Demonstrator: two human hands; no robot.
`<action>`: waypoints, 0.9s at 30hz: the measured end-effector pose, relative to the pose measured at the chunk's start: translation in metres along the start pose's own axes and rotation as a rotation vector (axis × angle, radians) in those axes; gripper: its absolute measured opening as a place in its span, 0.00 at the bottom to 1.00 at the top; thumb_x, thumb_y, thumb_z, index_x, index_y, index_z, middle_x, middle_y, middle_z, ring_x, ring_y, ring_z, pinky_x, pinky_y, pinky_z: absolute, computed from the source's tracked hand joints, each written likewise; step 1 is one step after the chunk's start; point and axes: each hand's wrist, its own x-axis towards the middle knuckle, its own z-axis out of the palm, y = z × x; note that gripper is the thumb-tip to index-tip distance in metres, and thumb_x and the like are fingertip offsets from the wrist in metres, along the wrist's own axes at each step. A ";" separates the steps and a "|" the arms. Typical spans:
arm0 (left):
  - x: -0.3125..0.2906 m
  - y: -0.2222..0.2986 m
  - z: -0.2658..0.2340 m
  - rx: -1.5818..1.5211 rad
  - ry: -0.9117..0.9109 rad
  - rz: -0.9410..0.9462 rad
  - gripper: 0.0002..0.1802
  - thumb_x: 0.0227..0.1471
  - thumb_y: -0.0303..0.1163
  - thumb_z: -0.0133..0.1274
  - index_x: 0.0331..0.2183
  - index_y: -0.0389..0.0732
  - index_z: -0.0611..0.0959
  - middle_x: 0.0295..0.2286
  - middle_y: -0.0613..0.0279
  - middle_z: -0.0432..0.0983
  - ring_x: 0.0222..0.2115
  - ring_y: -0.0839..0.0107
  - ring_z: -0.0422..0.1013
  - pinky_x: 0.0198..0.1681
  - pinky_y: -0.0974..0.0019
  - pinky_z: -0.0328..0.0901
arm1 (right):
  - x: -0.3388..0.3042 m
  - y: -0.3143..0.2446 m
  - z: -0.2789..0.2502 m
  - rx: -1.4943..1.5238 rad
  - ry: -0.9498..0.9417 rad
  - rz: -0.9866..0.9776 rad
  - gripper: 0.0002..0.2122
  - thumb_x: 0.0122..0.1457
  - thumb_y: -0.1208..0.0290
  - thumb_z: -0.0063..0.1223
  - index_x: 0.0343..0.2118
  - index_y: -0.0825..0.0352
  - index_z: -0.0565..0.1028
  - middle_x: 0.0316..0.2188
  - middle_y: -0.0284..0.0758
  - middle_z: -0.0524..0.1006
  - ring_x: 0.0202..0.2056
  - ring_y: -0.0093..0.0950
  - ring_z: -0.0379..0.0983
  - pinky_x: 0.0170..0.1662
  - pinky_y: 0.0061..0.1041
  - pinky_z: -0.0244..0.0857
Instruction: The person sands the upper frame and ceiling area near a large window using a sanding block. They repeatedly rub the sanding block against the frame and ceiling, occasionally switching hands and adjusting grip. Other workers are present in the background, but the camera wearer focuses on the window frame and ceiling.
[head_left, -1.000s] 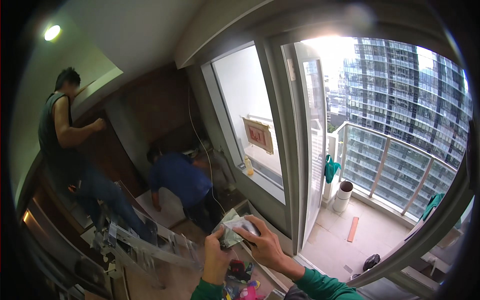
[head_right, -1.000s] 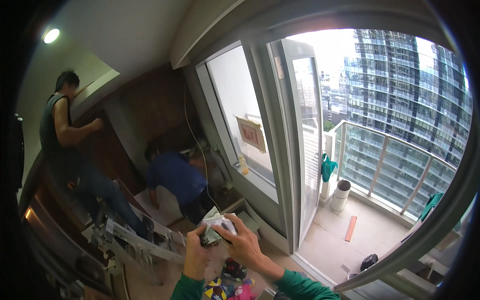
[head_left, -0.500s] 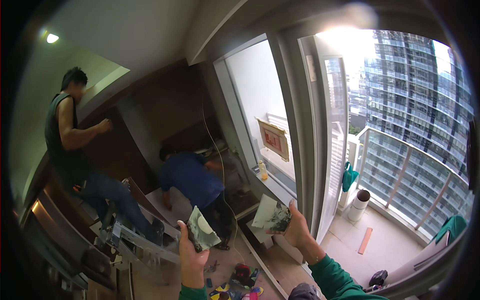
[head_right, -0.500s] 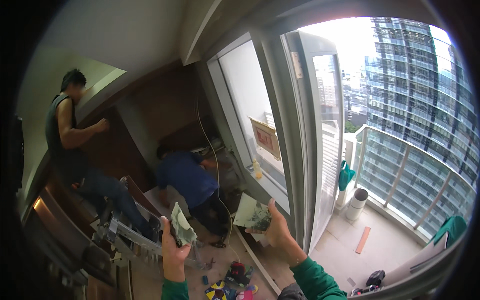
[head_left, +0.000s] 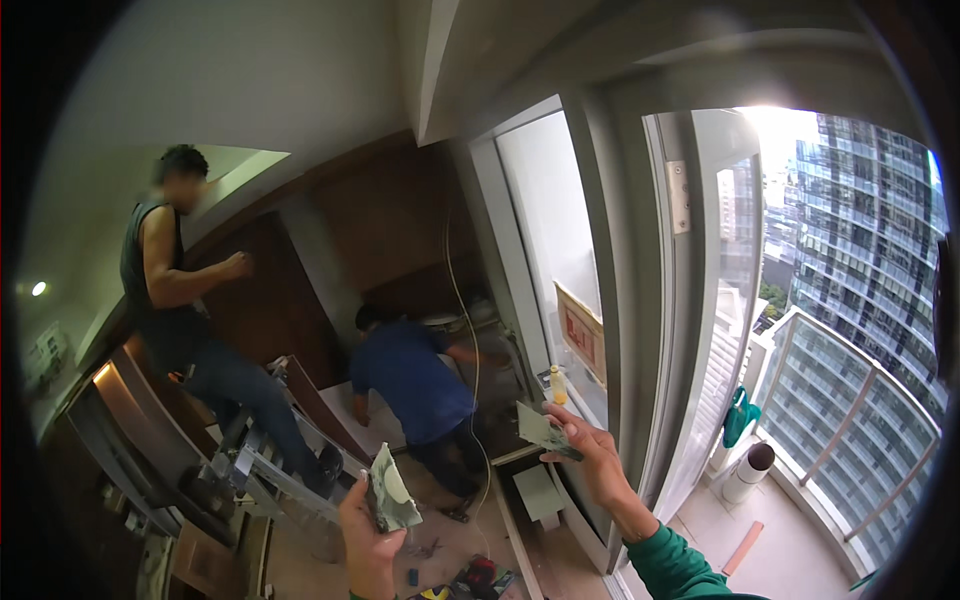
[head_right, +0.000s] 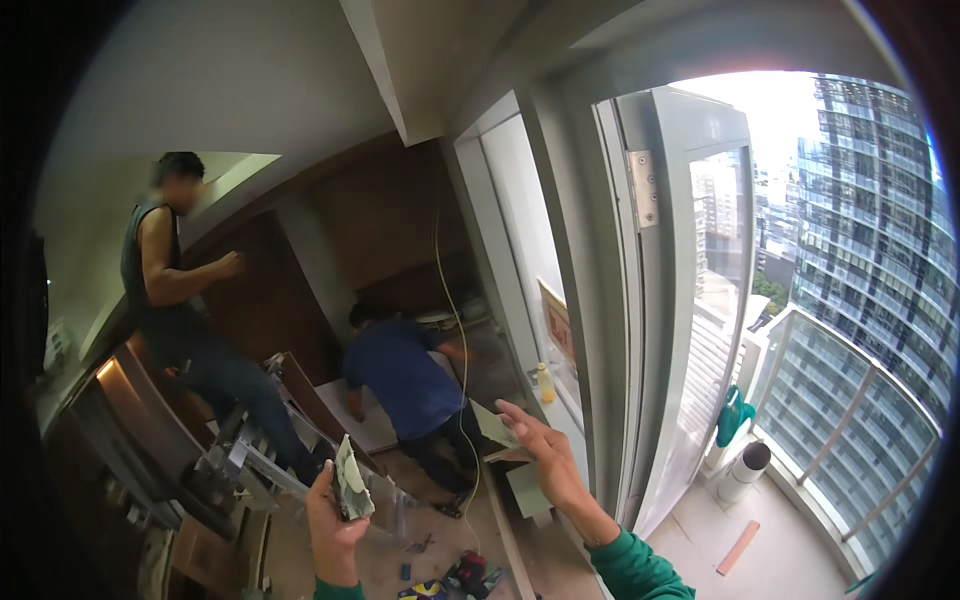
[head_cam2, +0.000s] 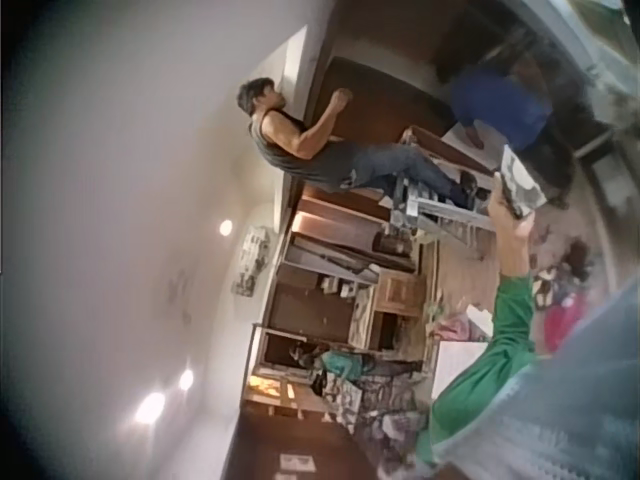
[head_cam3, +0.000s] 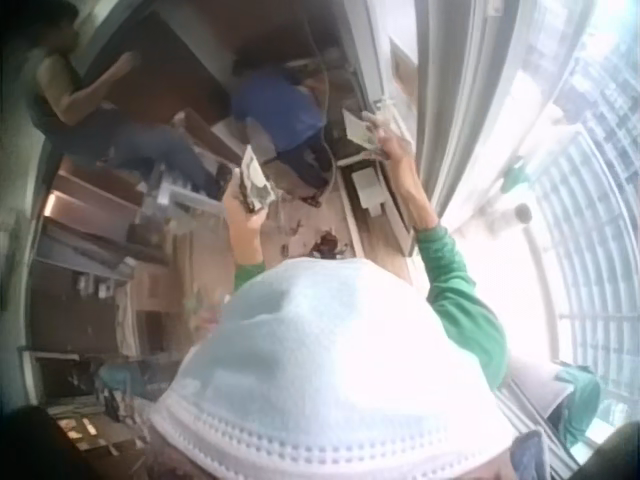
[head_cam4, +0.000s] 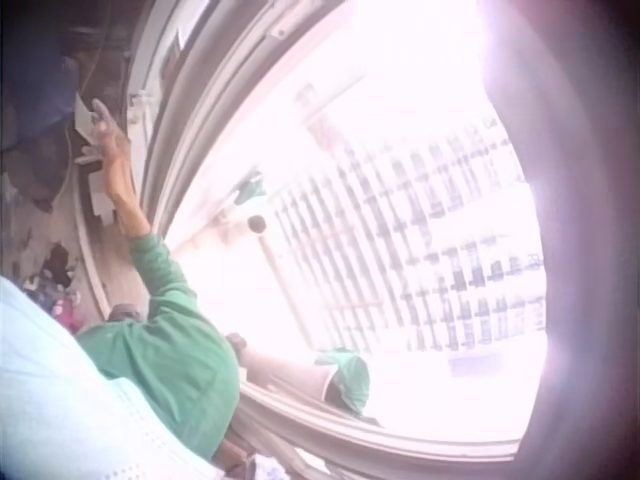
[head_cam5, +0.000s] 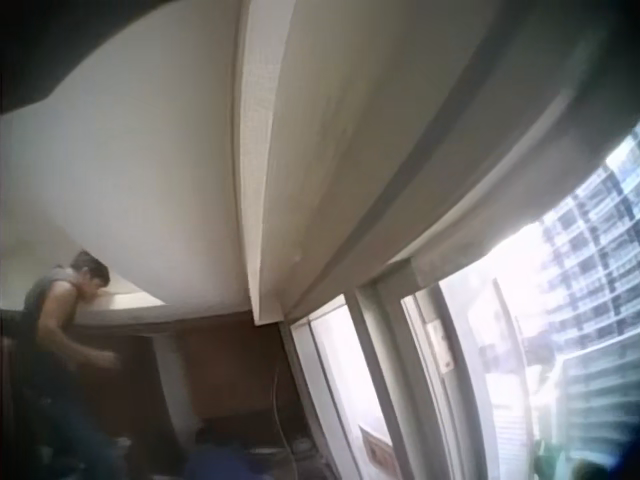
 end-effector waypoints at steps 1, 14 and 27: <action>0.000 -0.001 0.002 0.017 -0.012 0.002 0.12 0.56 0.38 0.50 0.38 0.43 0.81 0.31 0.64 0.81 0.31 0.70 0.78 0.33 0.65 0.71 | 0.001 -0.004 -0.001 -0.022 -0.013 -0.044 0.23 0.65 0.59 0.41 0.57 0.68 0.68 0.50 0.39 0.72 0.53 0.31 0.66 0.50 0.30 0.66; -0.003 0.001 -0.034 0.112 0.005 0.031 0.16 0.58 0.37 0.46 0.43 0.36 0.77 0.38 0.56 0.78 0.39 0.61 0.75 0.44 0.57 0.69 | -0.037 -0.077 0.020 -0.699 -0.388 -0.897 0.22 0.48 0.69 0.57 0.49 0.63 0.75 0.45 0.42 0.74 0.47 0.43 0.72 0.44 0.35 0.68; 0.019 0.054 0.099 0.345 -0.300 0.647 0.11 0.55 0.29 0.53 0.39 0.33 0.81 0.36 0.59 0.79 0.37 0.70 0.76 0.42 0.68 0.69 | 0.016 -0.058 0.051 -0.797 -0.166 -0.972 0.22 0.45 0.78 0.54 0.47 0.64 0.77 0.52 0.45 0.69 0.53 0.47 0.67 0.54 0.40 0.61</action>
